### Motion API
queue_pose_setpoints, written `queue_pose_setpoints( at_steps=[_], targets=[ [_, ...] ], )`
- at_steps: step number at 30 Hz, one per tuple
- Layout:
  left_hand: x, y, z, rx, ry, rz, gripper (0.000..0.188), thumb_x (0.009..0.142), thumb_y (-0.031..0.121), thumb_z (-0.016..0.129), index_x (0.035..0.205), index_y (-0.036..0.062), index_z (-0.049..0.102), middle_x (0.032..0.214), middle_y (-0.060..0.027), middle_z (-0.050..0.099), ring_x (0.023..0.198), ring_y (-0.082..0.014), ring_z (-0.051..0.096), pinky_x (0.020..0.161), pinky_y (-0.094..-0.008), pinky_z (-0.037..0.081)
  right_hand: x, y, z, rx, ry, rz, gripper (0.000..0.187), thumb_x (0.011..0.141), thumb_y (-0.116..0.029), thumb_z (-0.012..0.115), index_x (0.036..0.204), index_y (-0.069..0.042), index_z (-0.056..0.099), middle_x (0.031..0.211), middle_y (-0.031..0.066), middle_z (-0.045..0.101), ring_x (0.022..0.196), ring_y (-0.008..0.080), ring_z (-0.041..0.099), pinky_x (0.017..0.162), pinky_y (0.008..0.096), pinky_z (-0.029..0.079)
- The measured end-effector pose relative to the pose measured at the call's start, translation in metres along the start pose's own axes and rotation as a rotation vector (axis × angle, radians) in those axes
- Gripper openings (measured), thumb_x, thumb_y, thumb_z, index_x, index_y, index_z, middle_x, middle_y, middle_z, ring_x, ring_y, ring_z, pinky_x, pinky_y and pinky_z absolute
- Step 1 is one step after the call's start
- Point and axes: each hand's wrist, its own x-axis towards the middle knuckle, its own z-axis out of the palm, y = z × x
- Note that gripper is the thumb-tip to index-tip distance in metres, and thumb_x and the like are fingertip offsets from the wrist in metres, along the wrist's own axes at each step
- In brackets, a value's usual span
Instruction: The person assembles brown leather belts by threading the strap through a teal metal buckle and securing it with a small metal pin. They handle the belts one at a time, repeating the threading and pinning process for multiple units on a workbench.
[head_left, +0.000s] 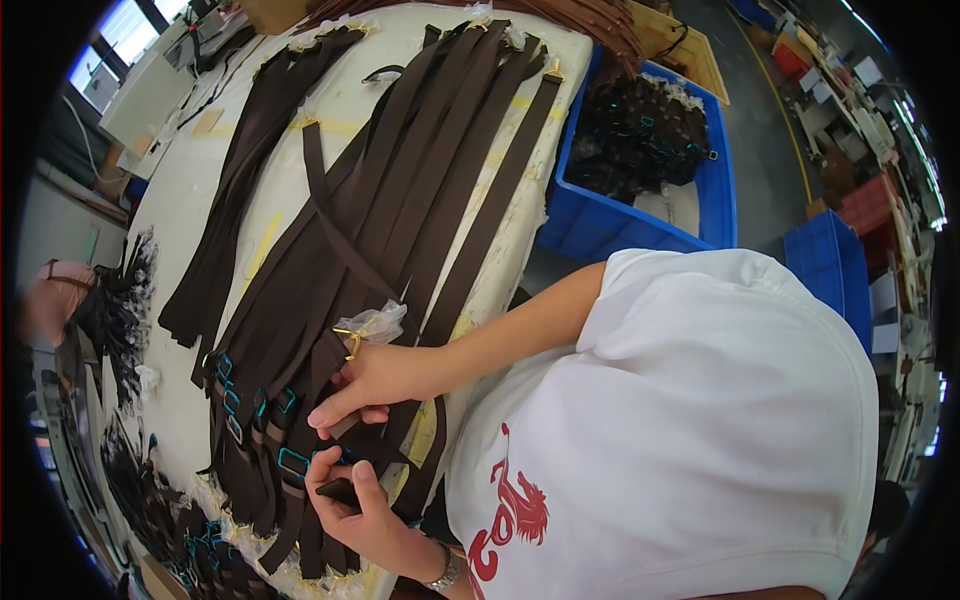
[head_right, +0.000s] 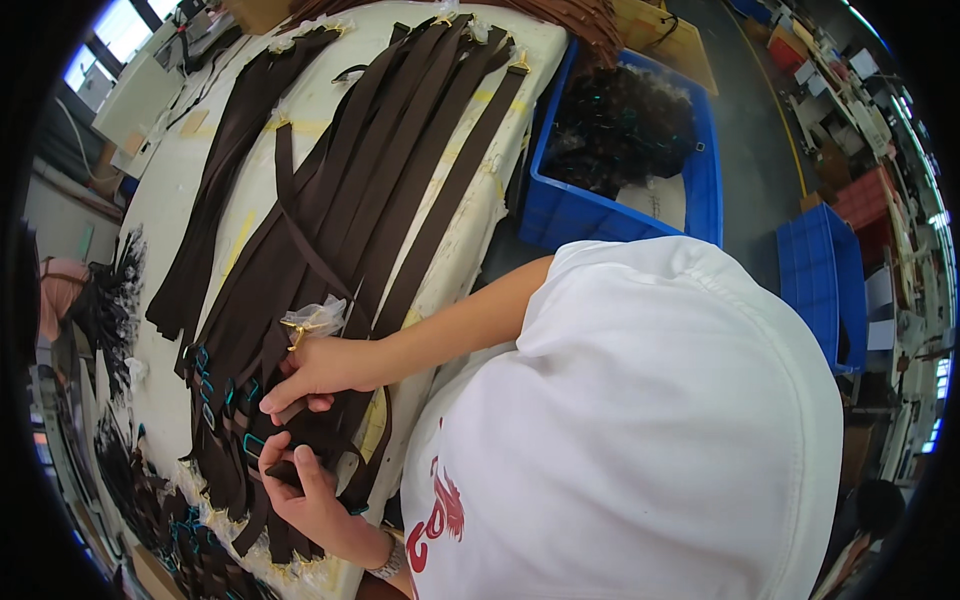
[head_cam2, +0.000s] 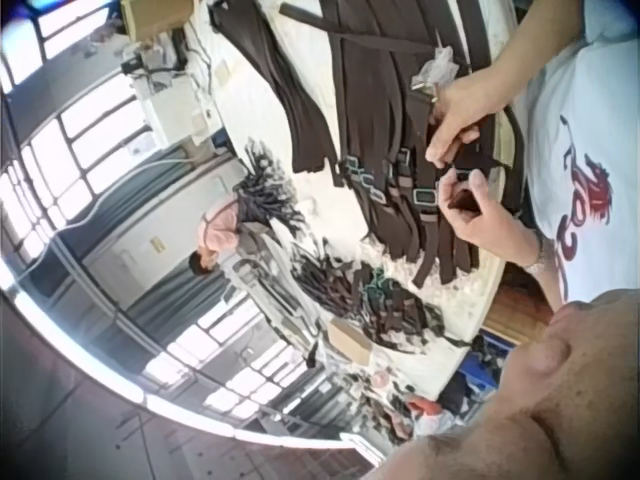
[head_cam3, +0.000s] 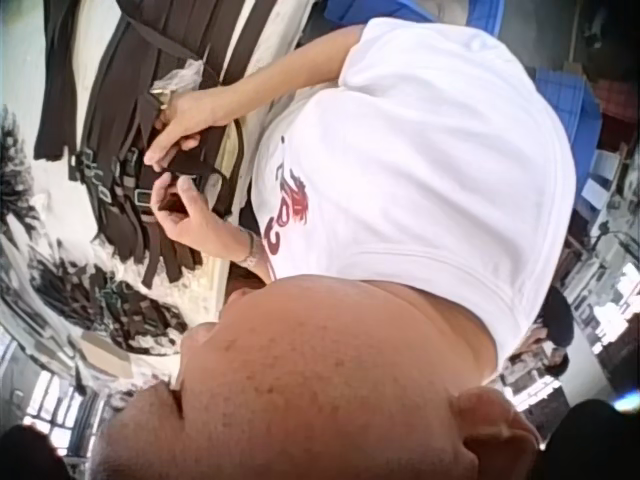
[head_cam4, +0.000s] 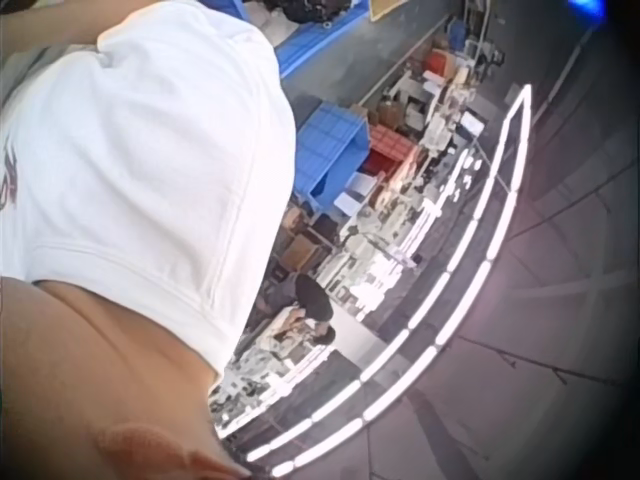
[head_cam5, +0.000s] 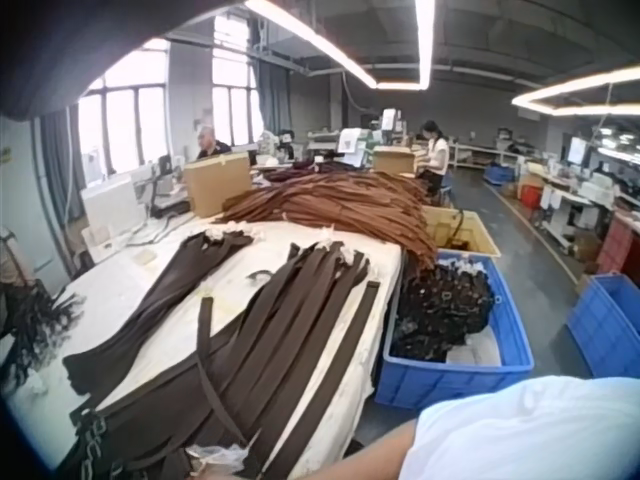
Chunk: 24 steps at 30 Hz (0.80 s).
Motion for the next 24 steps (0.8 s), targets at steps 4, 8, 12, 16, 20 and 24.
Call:
queue_pose_setpoints(
  at_steps=[4,8,12,16,20,24],
  targets=[
    [0.006,-0.005,0.019,0.133,0.117,0.123,0.027,0.094,0.016,0.079,0.113,-0.0003,0.068,0.097,-0.0013,0.063,0.083,-0.0104,0.054,0.072,-0.0257,0.043,-0.001,0.013,0.003,-0.089,-0.016,-0.123,0.029,0.1,-0.032,0.071,0.102,-0.004,0.077,0.088,-0.0018,0.075,0.052,0.0038,0.044,0.048,0.0231,0.035],
    [0.013,-0.025,0.017,0.125,0.085,0.128,0.027,0.1,0.021,0.075,0.112,-0.0021,0.067,0.099,-0.0035,0.068,0.063,-0.0021,0.044,0.051,-0.0201,0.027,-0.004,0.019,0.011,-0.024,-0.034,-0.106,0.03,0.1,-0.034,0.069,0.102,-0.006,0.078,0.084,-0.0025,0.074,0.053,0.004,0.045,0.049,0.0235,0.034],
    [0.016,-0.022,0.014,-0.064,-0.01,-0.07,0.028,0.098,0.02,0.076,0.113,-0.0024,0.067,0.09,-0.0025,0.067,0.054,-0.0021,0.042,0.047,-0.0206,0.024,-0.006,0.013,0.015,-0.065,-0.086,-0.138,0.034,0.104,-0.038,0.066,0.108,-0.007,0.078,0.088,-0.004,0.074,0.054,0.004,0.042,0.05,0.0231,0.033],
    [0.017,-0.03,0.002,-0.247,-0.081,-0.108,0.034,0.097,0.017,0.076,0.122,-0.0026,0.064,0.085,-0.0027,0.065,0.051,-0.0017,0.04,0.045,-0.0197,0.024,-0.002,0.004,0.006,0.034,-0.195,0.04,0.036,0.103,-0.037,0.07,0.113,-0.004,0.078,0.093,-0.0024,0.075,0.053,0.006,0.036,0.05,0.0221,0.03],
    [0.016,-0.041,-0.01,-0.624,-0.258,-0.174,0.046,0.097,0.015,0.073,0.137,-0.0022,0.058,0.09,-0.0067,0.066,0.049,-0.0013,0.041,0.044,-0.0178,0.025,0.002,0.004,0.002,0.316,-0.303,0.163,0.041,0.1,-0.041,0.075,0.113,-0.003,0.077,0.084,0.0015,0.073,0.053,0.0064,0.052,0.051,0.0205,0.042],
    [0.006,-0.025,-0.006,-0.431,-0.221,-0.16,0.054,0.099,0.013,0.069,0.149,-0.0015,0.053,0.104,-0.0118,0.069,0.049,0.0,0.039,0.043,-0.0163,0.025,0.004,0.011,-0.001,0.181,-0.122,0.166,0.038,0.1,-0.042,0.075,0.107,-0.004,0.077,0.09,0.0013,0.075,0.061,0.0079,0.061,0.055,0.022,0.047]
  ],
)
